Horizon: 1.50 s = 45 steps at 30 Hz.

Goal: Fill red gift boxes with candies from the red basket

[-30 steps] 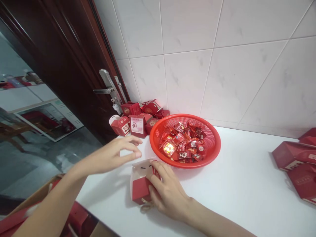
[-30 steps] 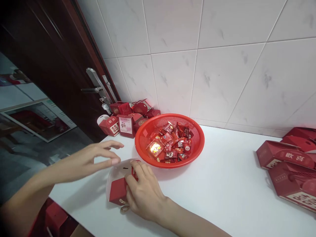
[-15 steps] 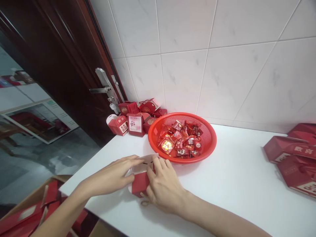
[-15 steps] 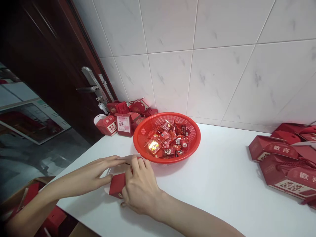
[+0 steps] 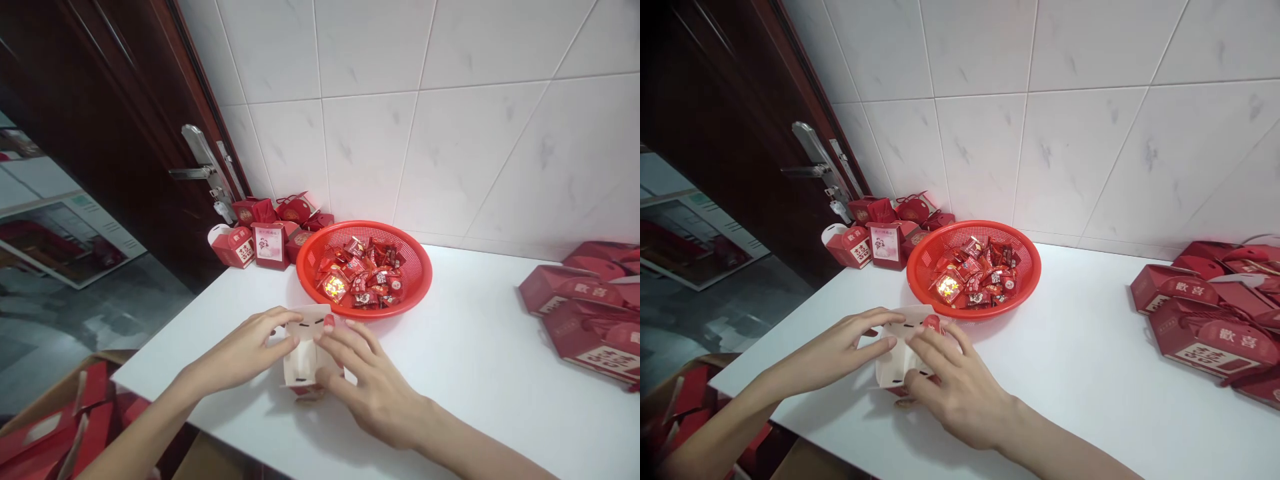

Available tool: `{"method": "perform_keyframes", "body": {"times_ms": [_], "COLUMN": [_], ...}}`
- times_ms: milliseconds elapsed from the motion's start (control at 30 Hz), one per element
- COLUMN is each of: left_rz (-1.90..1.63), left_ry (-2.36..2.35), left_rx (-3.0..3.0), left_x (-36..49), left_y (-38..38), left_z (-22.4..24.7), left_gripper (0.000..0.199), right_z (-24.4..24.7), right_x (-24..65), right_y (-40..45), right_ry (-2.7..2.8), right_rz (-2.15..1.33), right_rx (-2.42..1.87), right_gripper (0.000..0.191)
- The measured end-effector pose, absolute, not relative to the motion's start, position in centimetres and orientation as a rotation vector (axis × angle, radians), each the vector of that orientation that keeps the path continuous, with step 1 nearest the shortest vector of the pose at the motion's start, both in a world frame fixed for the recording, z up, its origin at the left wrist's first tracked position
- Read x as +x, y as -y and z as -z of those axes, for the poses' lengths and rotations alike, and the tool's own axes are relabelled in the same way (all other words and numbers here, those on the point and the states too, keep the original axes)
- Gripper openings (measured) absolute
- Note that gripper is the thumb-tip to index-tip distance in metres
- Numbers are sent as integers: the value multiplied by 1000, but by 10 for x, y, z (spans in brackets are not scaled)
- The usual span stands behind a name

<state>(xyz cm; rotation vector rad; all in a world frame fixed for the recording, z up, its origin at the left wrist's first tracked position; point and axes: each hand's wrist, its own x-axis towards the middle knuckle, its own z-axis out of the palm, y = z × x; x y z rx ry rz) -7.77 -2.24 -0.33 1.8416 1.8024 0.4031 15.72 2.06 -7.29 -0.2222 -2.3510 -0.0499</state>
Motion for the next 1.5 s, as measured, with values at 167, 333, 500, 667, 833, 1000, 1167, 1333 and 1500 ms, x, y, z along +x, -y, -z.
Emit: {"method": "perform_keyframes", "body": {"times_ms": [167, 333, 500, 667, 833, 1000, 1167, 1333, 1500], "left_rz": [-392, -414, -390, -415, -549, -655, -747, -820, -890], "left_ry": [-1702, -1476, -1450, -1490, -1528, -1566, -1642, -1719, -1756], "left_rx": [1910, 1922, 1871, 1809, 1699, 1566, 1384, 1265, 1119], "left_x": [-73, -72, -67, -64, -64, -60, -61, -67, -69], "left_y": [29, 33, 34, 36, 42, 55, 65, 70, 64], "left_z": [10, 12, 23, 33, 43, 51, 58, 56, 48], "left_gripper": [60, 73, 87, 93, 96, 100, 93, 84, 77], "right_z": [85, 92, 84, 87, 108, 125, 139, 148, 129], "right_x": [170, 183, 187, 195, 207, 211, 202, 185, 179], "right_y": [-3, 6, 8, 13, 21, 30, 27, 19, 6], "right_ry": [2310, 2378, 2301, 2269, 2203, 2170, 2146, 2089, 2180], "right_rz": [97, -122, -200, -50, -72, -158, -209, -215, -257], "right_rx": [-61, -83, -236, -488, -676, -680, -654, -594, -594], "right_gripper": [17, 27, 14, 36, 49, 55, 53, 52, 48]}}
